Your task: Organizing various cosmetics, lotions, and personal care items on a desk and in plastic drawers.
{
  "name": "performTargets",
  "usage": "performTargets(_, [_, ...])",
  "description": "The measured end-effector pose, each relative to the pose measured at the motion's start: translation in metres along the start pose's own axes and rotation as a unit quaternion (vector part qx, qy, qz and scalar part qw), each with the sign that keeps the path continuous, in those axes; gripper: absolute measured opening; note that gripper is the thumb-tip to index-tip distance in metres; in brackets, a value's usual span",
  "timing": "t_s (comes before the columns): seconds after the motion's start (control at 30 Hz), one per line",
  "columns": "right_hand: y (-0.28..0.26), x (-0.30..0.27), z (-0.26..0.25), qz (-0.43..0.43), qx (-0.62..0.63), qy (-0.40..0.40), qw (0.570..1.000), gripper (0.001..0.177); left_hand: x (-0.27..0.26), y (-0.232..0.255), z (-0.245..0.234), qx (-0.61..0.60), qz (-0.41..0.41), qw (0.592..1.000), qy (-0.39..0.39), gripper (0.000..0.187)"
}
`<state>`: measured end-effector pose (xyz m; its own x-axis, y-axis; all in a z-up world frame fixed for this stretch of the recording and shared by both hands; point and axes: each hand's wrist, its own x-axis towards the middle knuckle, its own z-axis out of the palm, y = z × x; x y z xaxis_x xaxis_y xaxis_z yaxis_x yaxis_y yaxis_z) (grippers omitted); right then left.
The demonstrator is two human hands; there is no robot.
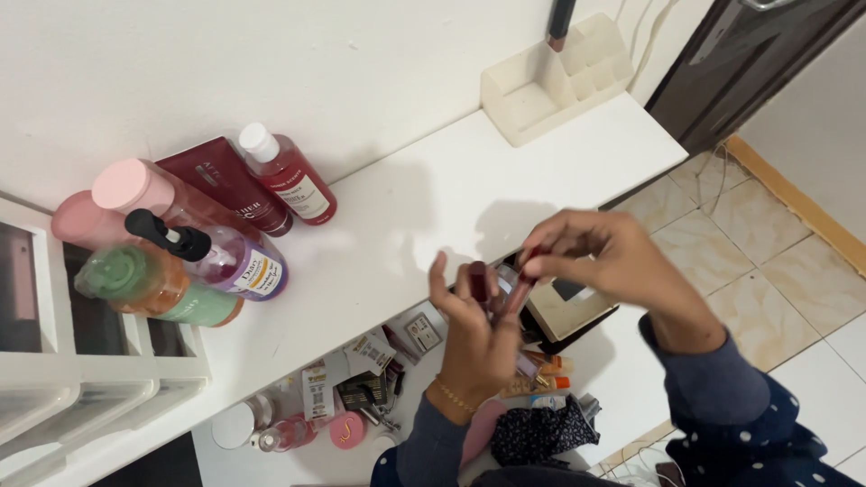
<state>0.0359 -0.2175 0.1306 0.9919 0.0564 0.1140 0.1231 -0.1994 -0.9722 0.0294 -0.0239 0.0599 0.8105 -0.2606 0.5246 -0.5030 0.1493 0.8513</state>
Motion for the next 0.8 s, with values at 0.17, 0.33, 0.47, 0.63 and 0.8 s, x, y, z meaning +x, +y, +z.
performTargets(0.17, [-0.011, 0.007, -0.03, -0.038, 0.022, 0.002, 0.999, 0.02, 0.008, 0.02, -0.025, -0.022, -0.069, 0.997, -0.001, 0.064])
performTargets(0.33, [-0.01, 0.0, -0.052, -0.122, 0.01, 0.013, 0.992, 0.022, 0.026, 0.048, -0.041, -0.008, -0.022, 1.0, 0.003, 0.055])
performTargets(0.47, [-0.005, -0.002, -0.058, -0.182, -0.003, 0.033, 0.983, 0.022, 0.033, 0.055, -0.045, -0.035, -0.012, 0.999, 0.016, 0.038])
performTargets(0.63, [0.005, 0.011, -0.077, -0.22, -0.053, 0.082, 0.971, 0.019, 0.039, 0.051, -0.043, -0.062, 0.002, 0.998, 0.005, 0.035])
performTargets(0.8, [0.014, 0.021, -0.087, -0.269, -0.14, 0.23, 0.925, 0.021, 0.049, 0.047, -0.042, -0.024, 0.022, 0.999, 0.009, 0.031])
